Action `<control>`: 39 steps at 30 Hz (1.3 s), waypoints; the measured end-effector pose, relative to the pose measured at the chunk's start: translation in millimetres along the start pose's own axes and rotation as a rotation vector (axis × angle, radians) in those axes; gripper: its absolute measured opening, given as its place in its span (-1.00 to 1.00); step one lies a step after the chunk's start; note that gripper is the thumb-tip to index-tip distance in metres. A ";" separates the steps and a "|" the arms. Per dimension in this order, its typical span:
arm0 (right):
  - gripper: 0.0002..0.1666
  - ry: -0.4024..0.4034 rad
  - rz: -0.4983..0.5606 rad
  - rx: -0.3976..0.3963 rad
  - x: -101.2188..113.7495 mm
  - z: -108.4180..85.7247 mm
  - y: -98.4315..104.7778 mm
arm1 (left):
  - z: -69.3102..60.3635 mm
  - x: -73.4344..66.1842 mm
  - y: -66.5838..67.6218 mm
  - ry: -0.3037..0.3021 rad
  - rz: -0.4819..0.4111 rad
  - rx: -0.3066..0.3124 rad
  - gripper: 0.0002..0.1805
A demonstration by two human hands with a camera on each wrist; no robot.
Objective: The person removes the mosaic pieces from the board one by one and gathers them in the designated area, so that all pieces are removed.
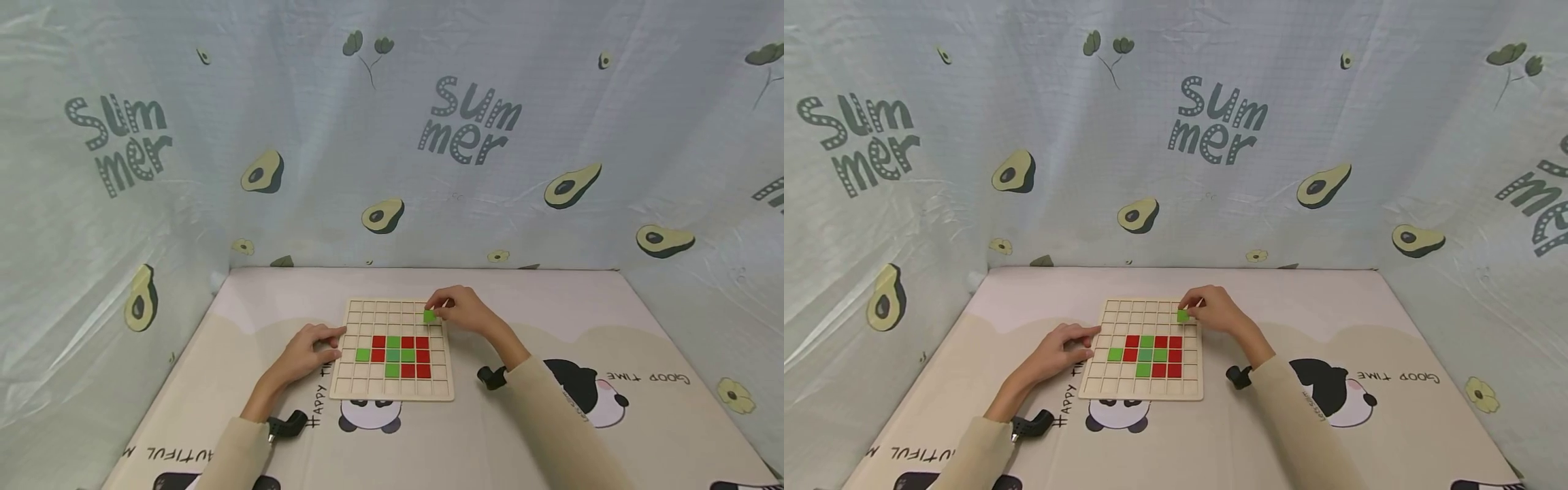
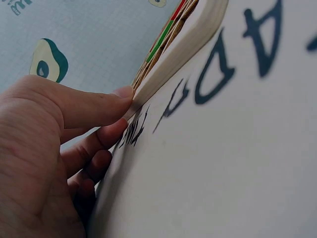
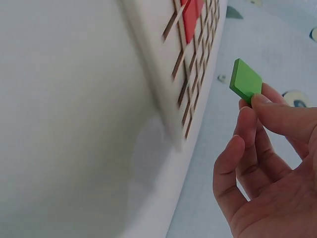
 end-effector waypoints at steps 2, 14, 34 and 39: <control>-0.77 -0.018 -0.001 -0.004 -6.7 -2.9 2.8 | -0.3 -0.8 -0.3 0.001 -0.001 0.002 -0.45; -0.77 -0.096 -0.005 -0.024 -49.3 -12.3 17.3 | -1.2 -2.0 0.5 0.002 0.002 0.006 -0.45; -0.76 -0.232 -0.005 -0.058 -82.7 -19.7 22.4 | 0.8 -1.1 -0.7 -0.011 -0.017 0.001 -0.46; -0.76 -0.229 -0.012 -0.060 -83.9 -18.8 22.4 | 0.7 -0.6 -0.7 -0.005 -0.020 -0.002 -0.46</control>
Point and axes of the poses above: each hand's wrist, its own z-axis towards the middle knuckle, its own y-axis out of the back of the hand, x = y × z, the point moved 3 cm from there along z, towards the middle knuckle, and after that the axes turned 10 degrees about -z, right-handed, at the moved point
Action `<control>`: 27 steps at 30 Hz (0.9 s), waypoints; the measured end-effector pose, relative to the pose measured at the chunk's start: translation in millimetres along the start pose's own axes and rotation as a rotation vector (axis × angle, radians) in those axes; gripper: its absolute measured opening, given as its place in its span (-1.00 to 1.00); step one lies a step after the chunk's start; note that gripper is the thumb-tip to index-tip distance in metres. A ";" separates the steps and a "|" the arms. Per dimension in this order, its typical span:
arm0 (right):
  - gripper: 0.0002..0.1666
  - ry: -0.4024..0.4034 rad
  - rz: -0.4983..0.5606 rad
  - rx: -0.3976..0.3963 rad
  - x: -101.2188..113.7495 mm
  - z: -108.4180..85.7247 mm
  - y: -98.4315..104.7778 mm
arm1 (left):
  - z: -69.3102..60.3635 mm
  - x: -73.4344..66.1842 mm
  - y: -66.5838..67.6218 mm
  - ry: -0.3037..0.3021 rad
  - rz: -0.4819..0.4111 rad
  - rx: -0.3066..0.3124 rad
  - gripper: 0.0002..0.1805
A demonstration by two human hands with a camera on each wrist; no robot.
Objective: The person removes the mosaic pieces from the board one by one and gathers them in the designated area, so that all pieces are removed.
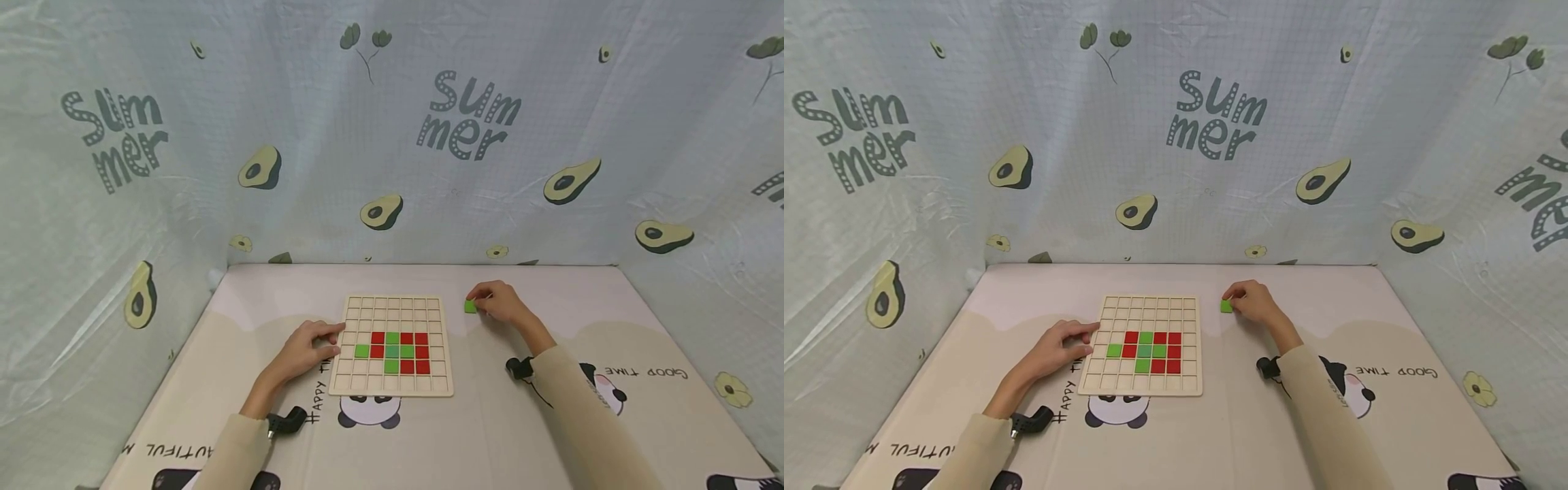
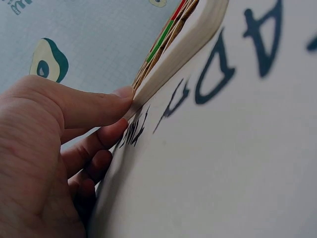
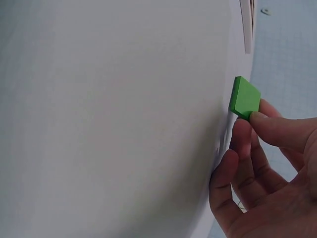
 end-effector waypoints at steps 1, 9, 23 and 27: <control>-0.76 0.005 -0.004 -0.001 0.1 0.1 -0.2 | 0.0 0.0 0.0 0.001 0.002 0.000 -0.46; -0.74 -0.021 -0.022 0.003 -1.5 -0.8 -4.2 | -0.2 -0.4 0.1 0.005 0.003 -0.001 -0.46; -0.65 -0.033 -0.060 0.016 -1.6 -2.7 -5.6 | -0.1 -2.0 -0.2 -0.014 -0.003 0.001 -0.46; -0.64 -0.024 -0.068 0.014 -1.3 -2.1 -6.1 | 0.2 -0.8 0.0 -0.019 -0.005 0.000 -0.47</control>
Point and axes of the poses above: each hand's wrist, its own z-axis towards the middle knuckle, its own y-axis out of the back of the hand, x = y × z, the point moved 3 cm from there along z, towards the middle knuckle, and after that the axes turned 10 degrees about -z, right-handed, at the moved point
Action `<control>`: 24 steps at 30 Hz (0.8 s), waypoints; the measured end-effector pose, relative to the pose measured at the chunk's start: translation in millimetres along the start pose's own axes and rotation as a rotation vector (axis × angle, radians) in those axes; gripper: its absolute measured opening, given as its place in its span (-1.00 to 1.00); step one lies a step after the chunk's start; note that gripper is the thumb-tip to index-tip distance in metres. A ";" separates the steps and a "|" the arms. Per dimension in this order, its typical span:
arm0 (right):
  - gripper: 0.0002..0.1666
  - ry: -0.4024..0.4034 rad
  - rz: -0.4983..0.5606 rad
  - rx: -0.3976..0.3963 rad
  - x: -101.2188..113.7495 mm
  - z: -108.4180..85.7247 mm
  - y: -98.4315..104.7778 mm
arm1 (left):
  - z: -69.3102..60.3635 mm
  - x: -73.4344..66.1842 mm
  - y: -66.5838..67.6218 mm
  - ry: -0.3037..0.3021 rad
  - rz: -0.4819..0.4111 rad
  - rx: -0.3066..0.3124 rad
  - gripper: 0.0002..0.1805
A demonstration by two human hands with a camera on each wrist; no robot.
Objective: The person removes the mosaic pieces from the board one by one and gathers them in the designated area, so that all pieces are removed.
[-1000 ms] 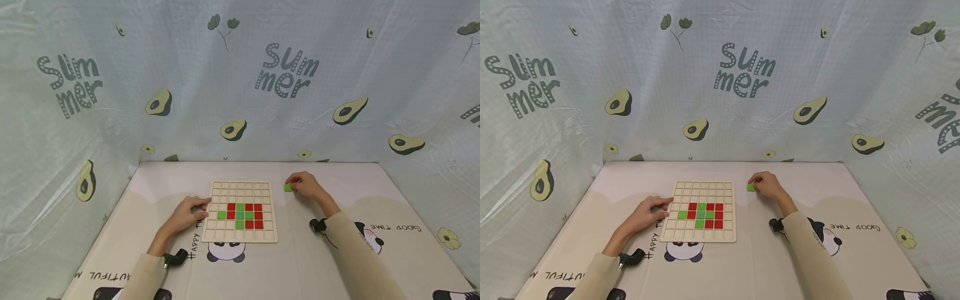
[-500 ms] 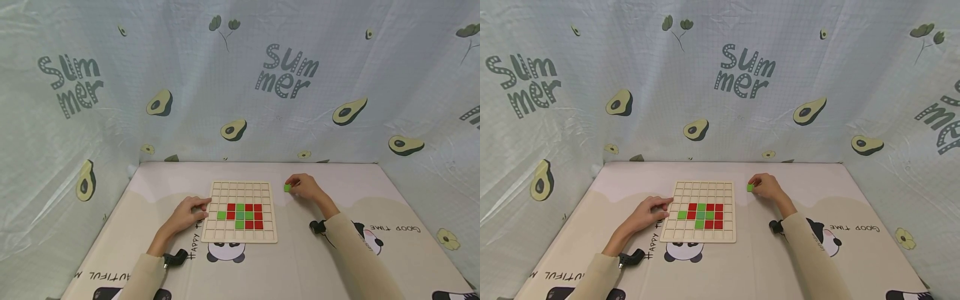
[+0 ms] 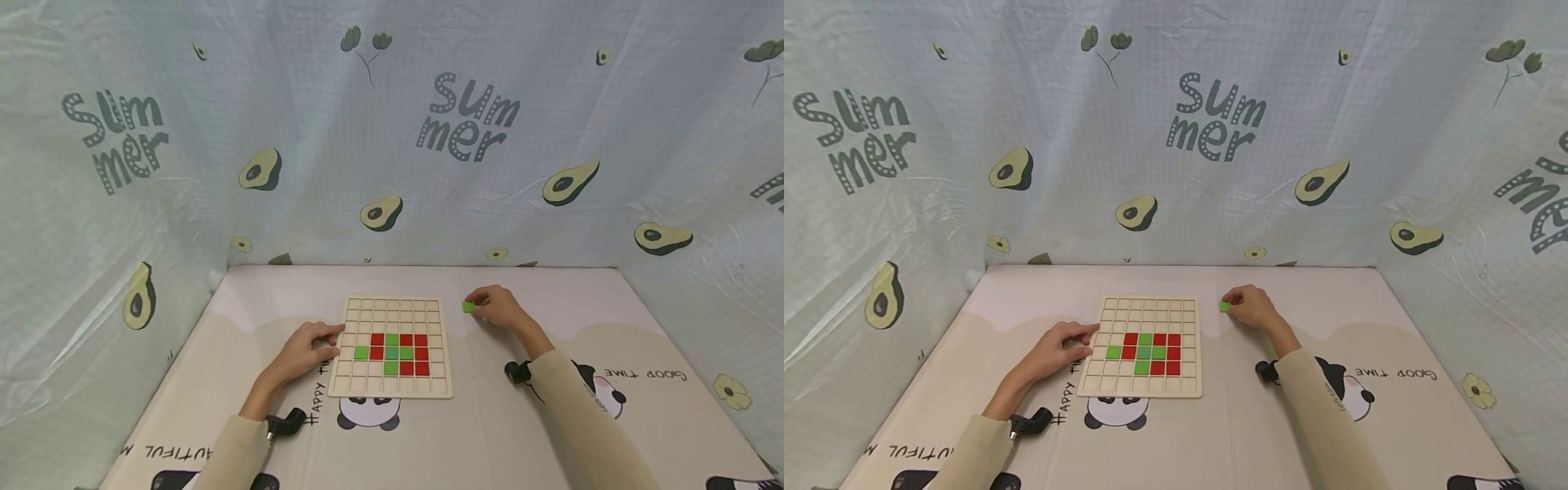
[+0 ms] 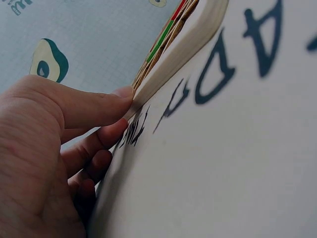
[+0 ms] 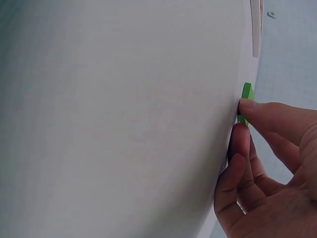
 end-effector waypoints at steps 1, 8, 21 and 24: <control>-0.64 0.003 -0.001 0.000 0.2 0.1 0.0 | 0.0 0.5 -0.1 -0.002 -0.002 0.000 -0.47; -0.66 0.007 -0.002 -0.007 0.6 1.9 0.6 | -0.5 0.5 0.6 0.002 -0.014 -0.001 -0.47; -0.67 0.017 0.001 0.002 2.6 2.0 0.3 | -0.8 0.0 0.8 0.005 0.004 -0.003 -0.47; -0.67 0.012 0.001 0.008 2.6 2.2 0.5 | -0.9 -0.1 0.5 0.003 0.000 -0.001 -0.47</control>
Point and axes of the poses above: each hand's wrist, its own z-axis towards the middle knuckle, its own y-axis out of the back of the hand, x = y × z, the point moved 3 cm from there along z, towards the middle knuckle, and after that the axes turned 10 degrees about -z, right-handed, at the moved point
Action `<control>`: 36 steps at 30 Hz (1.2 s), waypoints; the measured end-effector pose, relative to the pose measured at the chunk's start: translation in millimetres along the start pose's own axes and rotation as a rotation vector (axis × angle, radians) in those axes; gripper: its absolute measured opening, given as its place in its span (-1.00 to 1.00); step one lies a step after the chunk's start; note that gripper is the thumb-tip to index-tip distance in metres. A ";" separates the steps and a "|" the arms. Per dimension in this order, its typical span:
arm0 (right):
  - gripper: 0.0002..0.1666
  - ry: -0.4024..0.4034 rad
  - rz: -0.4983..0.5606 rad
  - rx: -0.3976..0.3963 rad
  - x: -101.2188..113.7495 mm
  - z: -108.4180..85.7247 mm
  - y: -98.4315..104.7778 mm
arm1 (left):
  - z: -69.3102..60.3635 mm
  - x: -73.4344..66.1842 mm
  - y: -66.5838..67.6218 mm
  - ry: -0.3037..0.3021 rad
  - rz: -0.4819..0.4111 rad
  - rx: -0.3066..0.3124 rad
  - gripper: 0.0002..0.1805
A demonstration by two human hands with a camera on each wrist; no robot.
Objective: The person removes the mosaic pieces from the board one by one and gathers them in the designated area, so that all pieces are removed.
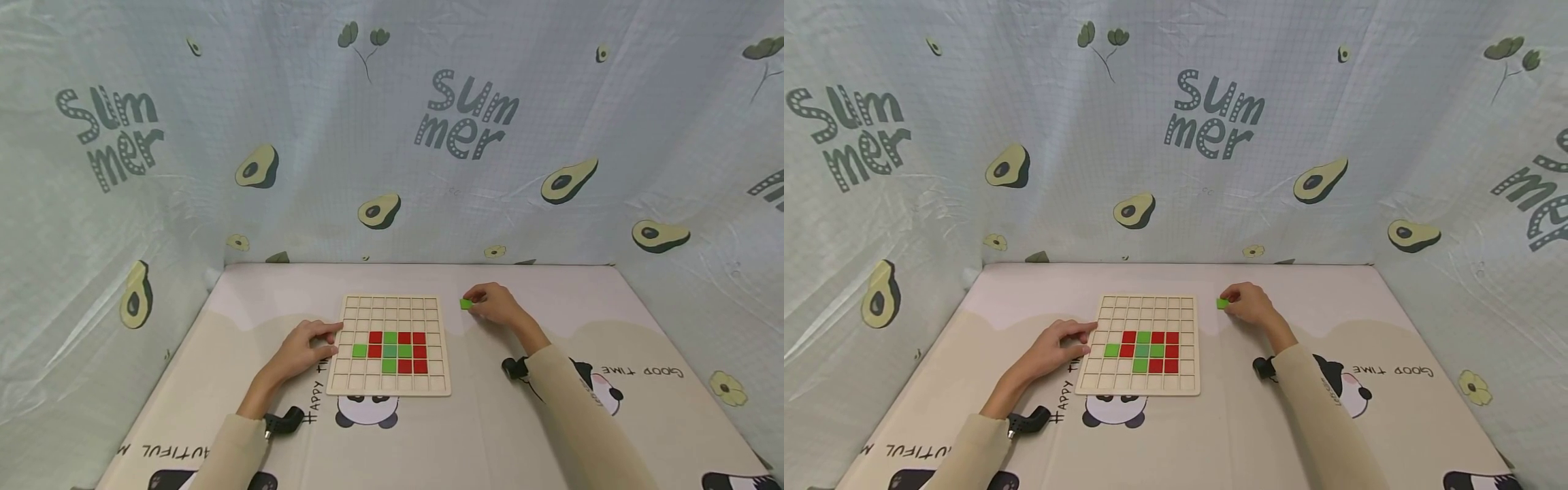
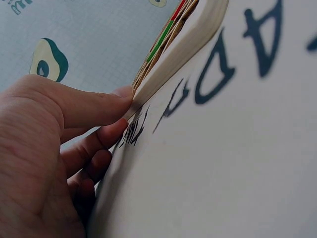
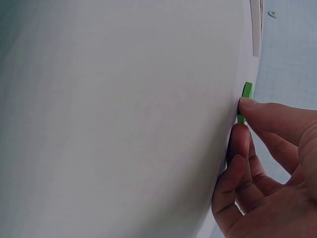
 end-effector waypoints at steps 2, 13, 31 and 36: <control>-0.67 -0.003 0.001 0.001 0.0 0.4 0.1 | -0.3 -0.2 0.2 0.001 0.001 -0.001 -0.47; -0.67 -0.006 -0.006 -0.001 0.9 -0.6 1.3 | -0.8 -0.7 0.0 0.015 -0.010 -0.003 -0.47; -0.67 -0.008 0.010 -0.005 -0.7 -0.9 2.0 | 0.3 1.6 0.1 0.003 -0.012 0.001 -0.47; -0.67 -0.026 0.029 -0.002 -0.9 -0.8 0.7 | -0.6 1.6 0.2 0.012 -0.014 -0.001 -0.47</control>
Point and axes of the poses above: each hand's wrist, its own z-axis towards the middle knuckle, its own y-axis out of the back of the hand, x = y × z, the point moved 3 cm from there along z, towards the middle knuckle, and after that the axes turned 10 degrees about -z, right-handed, at the moved point
